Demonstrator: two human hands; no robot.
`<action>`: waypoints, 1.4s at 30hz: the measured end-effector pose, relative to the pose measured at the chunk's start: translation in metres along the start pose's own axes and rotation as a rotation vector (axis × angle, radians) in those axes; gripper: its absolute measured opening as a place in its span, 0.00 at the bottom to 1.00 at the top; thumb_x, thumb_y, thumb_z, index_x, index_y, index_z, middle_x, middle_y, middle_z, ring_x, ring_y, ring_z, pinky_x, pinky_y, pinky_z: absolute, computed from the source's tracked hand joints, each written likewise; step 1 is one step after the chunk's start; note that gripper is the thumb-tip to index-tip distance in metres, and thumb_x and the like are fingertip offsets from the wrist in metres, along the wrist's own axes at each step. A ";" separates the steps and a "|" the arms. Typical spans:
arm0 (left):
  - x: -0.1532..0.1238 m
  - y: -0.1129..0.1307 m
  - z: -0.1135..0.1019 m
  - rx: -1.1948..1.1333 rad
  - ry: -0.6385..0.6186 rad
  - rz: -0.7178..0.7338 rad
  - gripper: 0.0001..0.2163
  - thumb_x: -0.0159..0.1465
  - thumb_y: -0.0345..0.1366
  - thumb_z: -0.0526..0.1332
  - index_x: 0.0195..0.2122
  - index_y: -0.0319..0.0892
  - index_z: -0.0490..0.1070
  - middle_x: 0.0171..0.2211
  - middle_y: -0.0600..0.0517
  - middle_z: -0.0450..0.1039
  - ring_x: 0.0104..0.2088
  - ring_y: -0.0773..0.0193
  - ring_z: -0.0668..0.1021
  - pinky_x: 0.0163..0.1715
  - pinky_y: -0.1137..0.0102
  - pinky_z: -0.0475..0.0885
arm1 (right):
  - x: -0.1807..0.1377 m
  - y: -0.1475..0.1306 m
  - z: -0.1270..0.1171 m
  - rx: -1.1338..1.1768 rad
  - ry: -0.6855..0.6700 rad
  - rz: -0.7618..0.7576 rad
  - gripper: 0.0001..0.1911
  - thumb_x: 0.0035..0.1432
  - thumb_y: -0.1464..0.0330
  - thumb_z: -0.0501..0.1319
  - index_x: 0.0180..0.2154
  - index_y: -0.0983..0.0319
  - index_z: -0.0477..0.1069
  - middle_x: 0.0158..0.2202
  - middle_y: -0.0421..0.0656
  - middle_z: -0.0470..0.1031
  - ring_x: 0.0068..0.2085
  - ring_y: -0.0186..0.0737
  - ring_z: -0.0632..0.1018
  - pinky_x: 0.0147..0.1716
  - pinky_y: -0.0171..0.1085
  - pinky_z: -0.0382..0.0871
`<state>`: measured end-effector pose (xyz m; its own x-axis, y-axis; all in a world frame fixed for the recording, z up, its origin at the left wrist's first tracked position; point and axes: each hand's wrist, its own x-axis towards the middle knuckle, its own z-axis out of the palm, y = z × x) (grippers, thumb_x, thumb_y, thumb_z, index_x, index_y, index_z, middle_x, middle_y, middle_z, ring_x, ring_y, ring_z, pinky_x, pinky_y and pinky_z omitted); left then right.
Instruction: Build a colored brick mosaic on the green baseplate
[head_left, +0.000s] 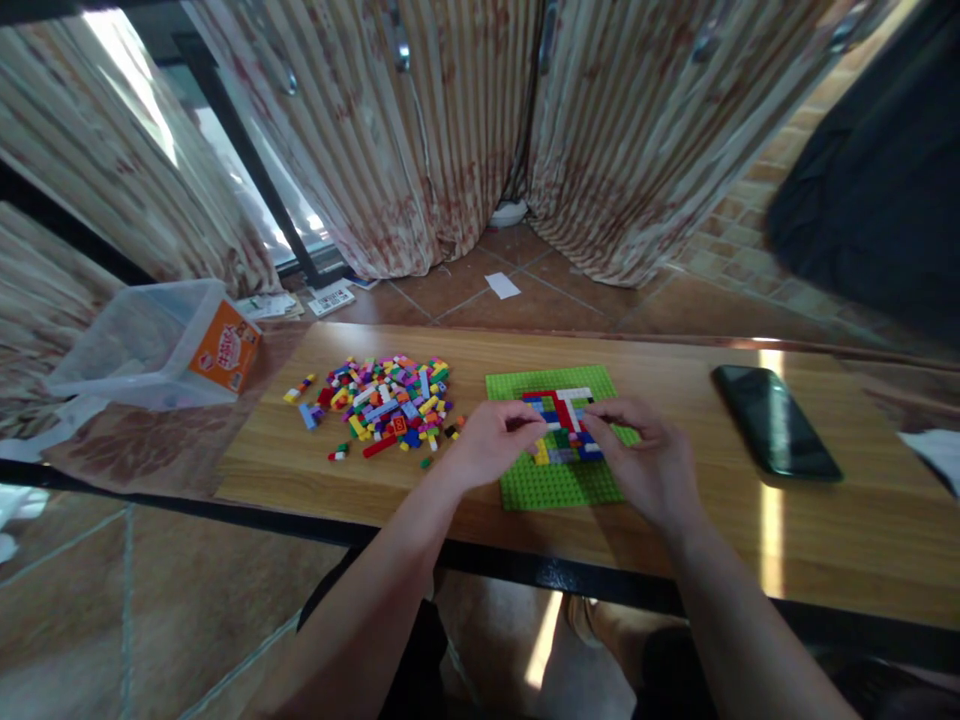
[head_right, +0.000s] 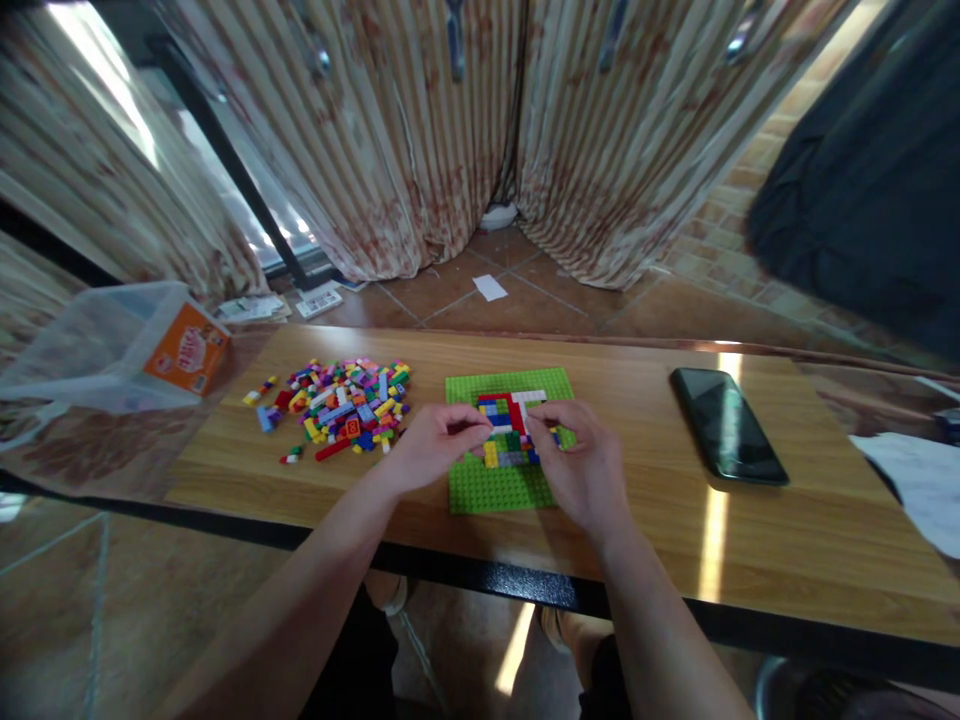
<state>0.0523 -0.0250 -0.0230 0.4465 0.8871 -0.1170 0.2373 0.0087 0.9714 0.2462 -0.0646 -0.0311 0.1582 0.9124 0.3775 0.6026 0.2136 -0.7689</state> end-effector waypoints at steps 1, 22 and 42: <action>-0.001 0.001 0.005 -0.080 -0.017 -0.040 0.08 0.62 0.37 0.61 0.33 0.38 0.75 0.24 0.54 0.74 0.25 0.69 0.74 0.26 0.75 0.65 | -0.001 -0.002 0.001 0.017 -0.028 -0.039 0.08 0.58 0.62 0.61 0.33 0.57 0.77 0.37 0.42 0.79 0.40 0.42 0.78 0.43 0.42 0.72; 0.001 0.002 0.022 -0.545 0.026 -0.235 0.14 0.55 0.45 0.69 0.30 0.37 0.74 0.27 0.52 0.76 0.25 0.70 0.77 0.22 0.76 0.60 | -0.008 -0.014 0.009 -0.061 -0.128 -0.158 0.08 0.62 0.62 0.61 0.37 0.57 0.77 0.40 0.44 0.79 0.42 0.42 0.78 0.45 0.44 0.71; -0.001 -0.003 0.008 -0.109 -0.103 -0.171 0.12 0.62 0.40 0.59 0.32 0.37 0.77 0.23 0.54 0.72 0.21 0.73 0.65 0.25 0.74 0.59 | 0.000 0.030 0.002 -0.086 -0.244 -0.042 0.09 0.57 0.58 0.64 0.33 0.53 0.81 0.47 0.45 0.74 0.52 0.50 0.74 0.54 0.54 0.65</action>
<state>0.0587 -0.0295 -0.0271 0.4949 0.8165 -0.2974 0.2256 0.2098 0.9514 0.2632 -0.0572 -0.0551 -0.0551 0.9629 0.2642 0.6706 0.2318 -0.7046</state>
